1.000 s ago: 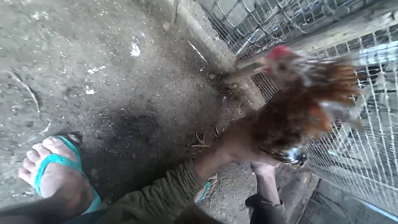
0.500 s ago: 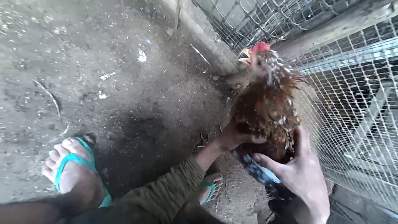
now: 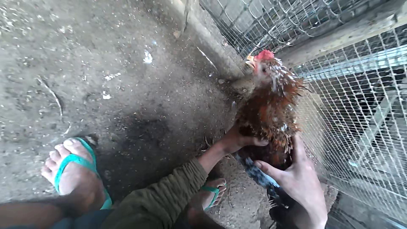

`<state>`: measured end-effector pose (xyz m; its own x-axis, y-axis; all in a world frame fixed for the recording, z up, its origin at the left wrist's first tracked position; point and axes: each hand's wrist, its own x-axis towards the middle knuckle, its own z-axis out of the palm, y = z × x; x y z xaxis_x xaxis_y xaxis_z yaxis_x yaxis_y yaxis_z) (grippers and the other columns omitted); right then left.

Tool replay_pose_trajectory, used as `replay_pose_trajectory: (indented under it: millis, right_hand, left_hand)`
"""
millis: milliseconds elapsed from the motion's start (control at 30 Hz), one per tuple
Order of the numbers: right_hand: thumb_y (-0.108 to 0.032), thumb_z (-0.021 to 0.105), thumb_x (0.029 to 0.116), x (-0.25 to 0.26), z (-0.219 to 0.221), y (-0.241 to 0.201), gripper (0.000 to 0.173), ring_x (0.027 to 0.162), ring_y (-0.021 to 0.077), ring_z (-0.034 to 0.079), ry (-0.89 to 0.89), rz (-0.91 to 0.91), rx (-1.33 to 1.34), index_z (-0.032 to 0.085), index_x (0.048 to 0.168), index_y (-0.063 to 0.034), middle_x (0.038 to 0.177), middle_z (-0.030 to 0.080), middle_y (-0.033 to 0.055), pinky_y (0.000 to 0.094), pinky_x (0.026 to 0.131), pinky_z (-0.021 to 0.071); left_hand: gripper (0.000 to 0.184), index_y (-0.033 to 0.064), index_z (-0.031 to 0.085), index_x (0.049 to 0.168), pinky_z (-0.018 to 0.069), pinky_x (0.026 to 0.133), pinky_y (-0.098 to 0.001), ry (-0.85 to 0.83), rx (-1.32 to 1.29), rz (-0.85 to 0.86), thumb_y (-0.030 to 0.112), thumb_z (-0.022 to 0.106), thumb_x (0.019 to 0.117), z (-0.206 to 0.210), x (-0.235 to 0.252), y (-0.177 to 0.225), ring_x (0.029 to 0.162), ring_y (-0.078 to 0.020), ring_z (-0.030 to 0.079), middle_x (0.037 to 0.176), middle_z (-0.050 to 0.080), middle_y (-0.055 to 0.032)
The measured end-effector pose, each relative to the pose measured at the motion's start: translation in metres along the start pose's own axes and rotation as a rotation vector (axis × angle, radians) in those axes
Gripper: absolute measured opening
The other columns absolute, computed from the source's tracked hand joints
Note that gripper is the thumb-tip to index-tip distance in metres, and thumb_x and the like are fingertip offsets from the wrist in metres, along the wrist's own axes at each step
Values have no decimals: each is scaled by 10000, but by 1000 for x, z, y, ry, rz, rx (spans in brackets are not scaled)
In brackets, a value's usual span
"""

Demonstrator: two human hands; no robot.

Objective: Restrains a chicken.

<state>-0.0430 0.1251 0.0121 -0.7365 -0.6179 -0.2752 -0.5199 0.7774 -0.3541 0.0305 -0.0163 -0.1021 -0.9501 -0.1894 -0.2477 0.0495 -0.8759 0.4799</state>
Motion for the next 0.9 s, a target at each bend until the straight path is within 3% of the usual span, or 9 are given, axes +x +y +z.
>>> replay_pose_trajectory:
  millis: [267, 500, 600, 633, 667, 700, 767, 833, 900]
  right_hand:
    - [-831, 726, 616, -1, -1, -1, 1356, 1209, 162, 631, 0, -8, -10, 308, 1563, 45, 1383, 607, 201, 384, 1016, 528]
    - [-812, 753, 609, -10, -15, -3, 1403, 1287, 197, 582, 23, -19, -11, 240, 1593, 47, 1486, 504, 260, 352, 1044, 503]
    - [-797, 790, 542, -9, -18, -5, 1452, 1259, 272, 601, -8, 16, -57, 231, 1600, 25, 1472, 515, 262, 435, 968, 551]
    - [-728, 838, 537, -6, -9, -3, 1410, 1235, 290, 615, -13, 25, -36, 275, 1578, 39, 1432, 550, 257, 476, 975, 546]
    - [-607, 897, 541, -2, 8, 0, 1271, 1182, 256, 649, 5, 44, 32, 391, 1504, 50, 1338, 625, 217, 472, 984, 551]
    - [-465, 919, 546, 0, 32, 9, 1032, 1094, 148, 671, 48, 87, 151, 535, 1358, 44, 1199, 692, 130, 382, 961, 562]
    - [-307, 934, 600, 1, 68, 29, 690, 923, -45, 668, 144, 103, 404, 639, 1096, 71, 965, 730, 4, 181, 866, 569]
    - [-262, 919, 641, 3, 74, 32, 597, 871, -75, 661, 182, 108, 480, 660, 1034, 105, 894, 734, -1, 141, 841, 555]
    - [-348, 925, 647, 4, 73, 38, 646, 926, -132, 637, 256, 7, 454, 647, 1047, 77, 936, 733, -59, 112, 871, 536]
  left_hand:
    - [318, 65, 610, 1070, 578, 854, -223, -15, -12, 5, -29, 709, 783, -1, -1, 1, 882, 0, 682, 910, 715, 72]
    - [320, 73, 603, 1090, 583, 861, -231, -38, -45, -17, -43, 695, 807, -2, -2, 1, 889, -8, 689, 921, 720, 67]
    - [350, 61, 595, 1098, 584, 867, -236, -34, -35, 10, -62, 706, 789, 0, -1, 0, 895, -12, 690, 927, 722, 58]
    - [392, 37, 599, 1113, 583, 875, -239, -14, 30, 53, -52, 744, 760, 2, -2, -1, 910, -19, 689, 945, 722, 40]
    - [480, -2, 602, 1150, 578, 895, -245, 24, 171, 105, -5, 806, 715, 5, -3, -2, 941, -30, 683, 983, 718, 8]
    - [601, -39, 614, 1202, 564, 940, -267, 63, 398, 146, 96, 877, 678, 10, -7, 1, 1004, -60, 673, 1053, 713, -38]
    - [720, -15, 673, 1213, 546, 966, -425, 62, 894, 305, 384, 908, 661, 20, -7, 8, 1087, -197, 673, 1142, 717, -126]
    - [731, 18, 682, 1224, 540, 922, -521, 30, 1085, 418, 473, 872, 684, 28, -4, 13, 1099, -292, 672, 1186, 699, -176]
    - [789, -1, 654, 1251, 537, 955, -484, 24, 1009, 394, 435, 905, 644, 29, -3, 14, 1111, -257, 665, 1189, 694, -164]
